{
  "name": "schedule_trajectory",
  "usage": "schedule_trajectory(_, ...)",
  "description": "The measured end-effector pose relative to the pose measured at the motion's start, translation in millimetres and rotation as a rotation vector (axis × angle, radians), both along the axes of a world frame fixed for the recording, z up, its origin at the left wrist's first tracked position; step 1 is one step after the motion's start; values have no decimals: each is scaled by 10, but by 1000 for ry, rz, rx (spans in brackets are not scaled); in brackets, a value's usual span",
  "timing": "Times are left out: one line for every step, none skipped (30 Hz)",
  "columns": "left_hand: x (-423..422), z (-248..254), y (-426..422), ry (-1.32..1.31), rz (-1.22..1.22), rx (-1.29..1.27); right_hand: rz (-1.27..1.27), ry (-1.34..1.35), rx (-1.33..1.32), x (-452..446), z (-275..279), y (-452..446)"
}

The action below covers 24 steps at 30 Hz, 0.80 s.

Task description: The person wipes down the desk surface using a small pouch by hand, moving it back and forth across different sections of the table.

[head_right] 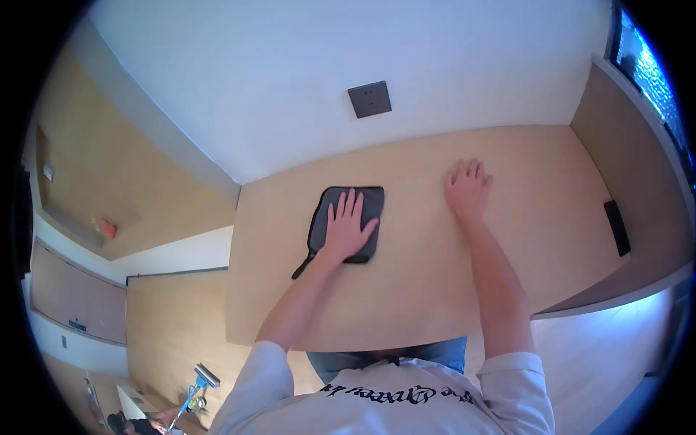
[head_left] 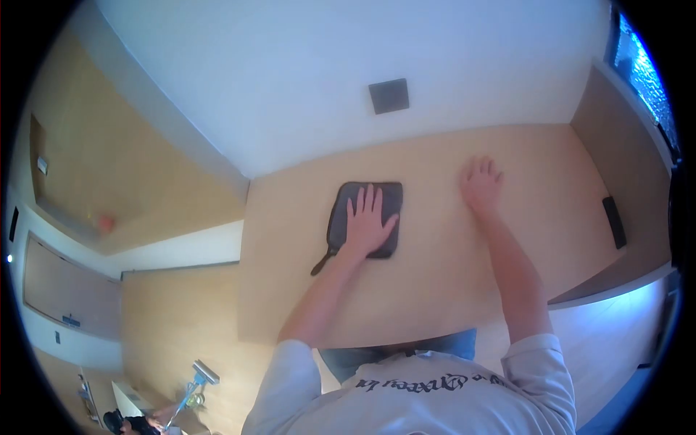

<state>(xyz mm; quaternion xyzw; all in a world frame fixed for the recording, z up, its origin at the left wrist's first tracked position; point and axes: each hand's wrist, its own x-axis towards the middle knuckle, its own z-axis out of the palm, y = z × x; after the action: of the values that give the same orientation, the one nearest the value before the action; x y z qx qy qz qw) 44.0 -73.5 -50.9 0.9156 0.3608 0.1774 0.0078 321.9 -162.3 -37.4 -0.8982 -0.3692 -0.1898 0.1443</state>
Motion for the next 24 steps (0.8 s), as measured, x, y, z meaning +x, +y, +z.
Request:
schedule_trajectory(127,7,182,-3,28,-30,5,-15,-4,1,-15,4)
schedule_trajectory(223,-20,320,-4,19,-23,-3,-16,2,-15,-22,-8)
schedule_trajectory(330,-33,466,-13,80,-23,4,5,-40,-43,-7,-17)
schedule_trajectory(458,34,572,-29,137,-16,6,22,-76,-40,41,-19)
schedule_trajectory(561,95,643,-20,174,-46,-14,11,-57,-44,87,-31)
schedule_trajectory(664,146,731,-32,157,-32,-14,40,-48,-72,109,-30)
schedule_trajectory(739,167,814,-23,194,-38,-10,74,-44,-101,132,-25)
schedule_trajectory(836,121,878,-9,237,-49,-15,72,-39,-70,114,-20)
schedule_trajectory(886,139,909,-6,244,-53,-6,102,-30,-80,128,-28)
schedule_trajectory(909,143,933,-12,243,-53,6,131,-22,-83,149,-29)
schedule_trajectory(913,127,947,-52,226,-44,6,127,-25,-67,136,-17)
schedule_trajectory(876,99,901,-84,212,-41,24,91,9,-70,87,-16)
schedule_trajectory(830,52,825,-78,215,-52,42,57,43,-76,31,-38)
schedule_trajectory(796,17,754,-82,192,-44,44,60,35,-58,3,-36)
schedule_trajectory(781,1,653,-84,175,-36,43,63,27,-16,-8,-17)
schedule_trajectory(708,-3,526,-87,183,-38,42,60,24,-22,5,-3)
schedule_trajectory(604,-34,357,-79,138,-16,50,57,22,-33,-1,5)
schedule_trajectory(483,-57,175,-71,93,6,59,45,55,-21,-25,16)
schedule_trajectory(348,-73,-23,-59,62,18,66,32,87,-9,-36,25)
schedule_trajectory(197,-97,-243,-45,31,30,69,31,86,-12,-36,28)
schedule_trajectory(35,-123,-475,-45,-4,32,63,29,89,-16,-40,27)
schedule_trajectory(-127,-125,-710,-45,-39,35,58,28,92,-17,-42,26)
schedule_trajectory(-289,-80,-935,-32,-50,4,62,29,92,-12,-53,38)
schedule_trajectory(-443,-36,-1140,-18,-60,-28,50,11,85,-4,-73,53)
